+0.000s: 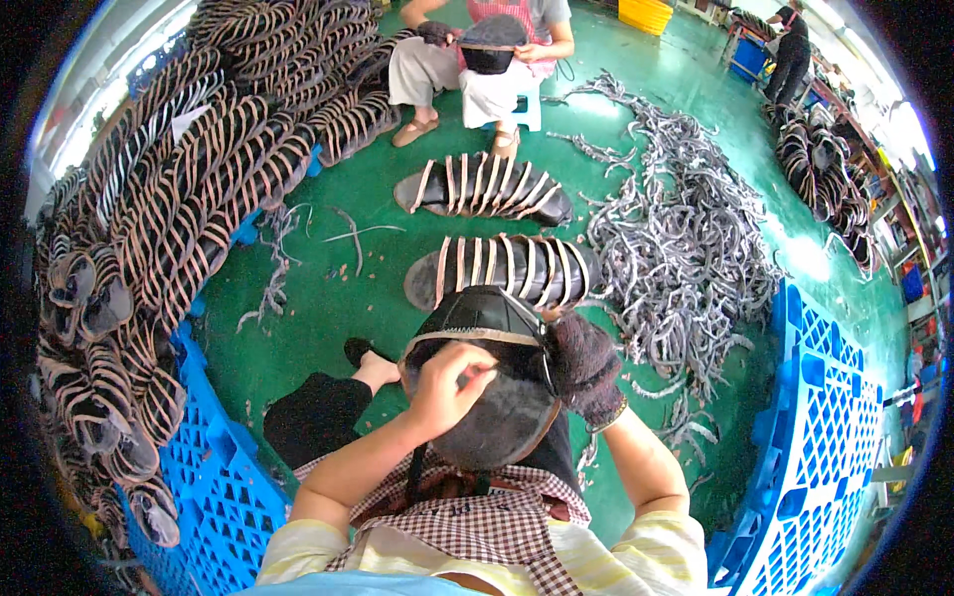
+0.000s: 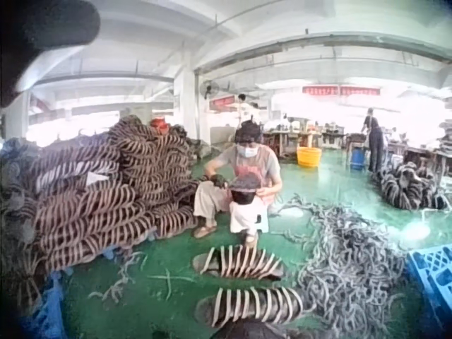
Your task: Trimming excess material from newly manufactured shoes using scissors.
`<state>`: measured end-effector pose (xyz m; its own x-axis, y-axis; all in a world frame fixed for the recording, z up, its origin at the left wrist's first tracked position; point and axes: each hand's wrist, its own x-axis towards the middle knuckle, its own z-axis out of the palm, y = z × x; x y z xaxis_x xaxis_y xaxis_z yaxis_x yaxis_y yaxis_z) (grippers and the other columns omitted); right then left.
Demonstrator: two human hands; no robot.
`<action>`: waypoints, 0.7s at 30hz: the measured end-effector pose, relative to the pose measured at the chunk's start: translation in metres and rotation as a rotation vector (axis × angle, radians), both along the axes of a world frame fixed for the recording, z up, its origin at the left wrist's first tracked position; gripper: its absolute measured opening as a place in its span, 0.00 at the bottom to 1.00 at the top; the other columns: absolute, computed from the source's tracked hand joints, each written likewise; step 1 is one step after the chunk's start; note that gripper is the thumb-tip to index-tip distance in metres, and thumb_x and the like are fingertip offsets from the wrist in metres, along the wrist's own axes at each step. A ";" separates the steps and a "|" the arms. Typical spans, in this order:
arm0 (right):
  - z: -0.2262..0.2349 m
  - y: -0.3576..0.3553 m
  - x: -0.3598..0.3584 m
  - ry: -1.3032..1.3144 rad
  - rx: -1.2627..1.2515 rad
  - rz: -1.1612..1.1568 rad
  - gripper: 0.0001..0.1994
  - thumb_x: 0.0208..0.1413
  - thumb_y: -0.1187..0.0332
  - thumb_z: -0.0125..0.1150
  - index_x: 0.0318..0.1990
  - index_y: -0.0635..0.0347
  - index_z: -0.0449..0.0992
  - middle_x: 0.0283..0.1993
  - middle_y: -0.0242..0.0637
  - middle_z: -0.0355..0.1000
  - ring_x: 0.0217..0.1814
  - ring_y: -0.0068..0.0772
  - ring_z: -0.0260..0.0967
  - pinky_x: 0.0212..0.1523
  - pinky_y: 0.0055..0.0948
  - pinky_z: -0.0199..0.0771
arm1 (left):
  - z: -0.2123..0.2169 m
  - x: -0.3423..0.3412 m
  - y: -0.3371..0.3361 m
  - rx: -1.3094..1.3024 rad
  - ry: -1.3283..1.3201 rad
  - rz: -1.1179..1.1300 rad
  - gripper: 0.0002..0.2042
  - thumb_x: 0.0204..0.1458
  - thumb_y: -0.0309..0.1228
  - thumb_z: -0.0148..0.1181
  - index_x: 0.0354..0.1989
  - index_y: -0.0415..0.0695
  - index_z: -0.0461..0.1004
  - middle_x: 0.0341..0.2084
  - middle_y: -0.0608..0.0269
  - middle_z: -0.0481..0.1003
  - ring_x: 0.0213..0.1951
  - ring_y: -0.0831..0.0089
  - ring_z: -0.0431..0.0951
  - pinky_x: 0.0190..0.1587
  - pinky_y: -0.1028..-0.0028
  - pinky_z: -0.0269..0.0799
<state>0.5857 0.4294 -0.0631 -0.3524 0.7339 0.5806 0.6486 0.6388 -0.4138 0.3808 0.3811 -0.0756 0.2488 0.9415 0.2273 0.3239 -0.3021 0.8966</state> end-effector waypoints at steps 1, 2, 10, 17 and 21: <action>-0.004 0.003 0.006 0.014 -0.009 0.010 0.19 0.35 0.74 0.59 0.41 0.59 0.69 0.33 0.43 0.69 0.36 0.48 0.67 0.36 0.37 0.67 | 0.010 -0.001 0.006 0.548 0.270 0.122 0.12 0.37 0.25 0.62 0.32 0.42 0.69 0.35 0.61 0.70 0.38 0.63 0.70 0.42 0.64 0.64; -0.001 0.005 0.007 0.021 -0.005 0.014 0.19 0.35 0.74 0.59 0.41 0.59 0.69 0.33 0.43 0.69 0.36 0.48 0.67 0.36 0.37 0.67 | 0.025 -0.002 0.010 0.662 0.394 0.234 0.13 0.33 0.24 0.62 0.31 0.42 0.69 0.32 0.62 0.70 0.37 0.61 0.69 0.41 0.64 0.64; -0.052 0.043 0.034 0.190 -0.638 0.140 0.26 0.41 0.74 0.60 0.52 0.63 0.63 0.45 0.49 0.68 0.47 0.43 0.67 0.47 0.35 0.65 | -0.017 -0.021 0.062 0.410 0.497 0.044 0.02 0.39 0.26 0.57 0.23 0.43 0.72 0.24 0.63 0.70 0.33 0.65 0.71 0.34 0.68 0.68; -0.099 0.042 0.063 0.200 -0.570 -0.008 0.15 0.41 0.75 0.54 0.41 0.61 0.67 0.27 0.34 0.65 0.31 0.30 0.63 0.33 0.28 0.64 | -0.053 -0.036 0.059 0.375 0.509 -0.062 0.05 0.39 0.29 0.59 0.23 0.45 0.68 0.23 0.64 0.65 0.33 0.64 0.68 0.35 0.67 0.66; -0.120 0.038 0.062 0.390 -0.589 0.159 0.16 0.42 0.74 0.57 0.41 0.64 0.68 0.27 0.32 0.66 0.30 0.26 0.63 0.31 0.26 0.64 | -0.078 -0.073 0.042 0.279 0.431 0.148 0.04 0.45 0.27 0.55 0.25 0.43 0.67 0.22 0.64 0.67 0.25 0.69 0.69 0.28 0.71 0.66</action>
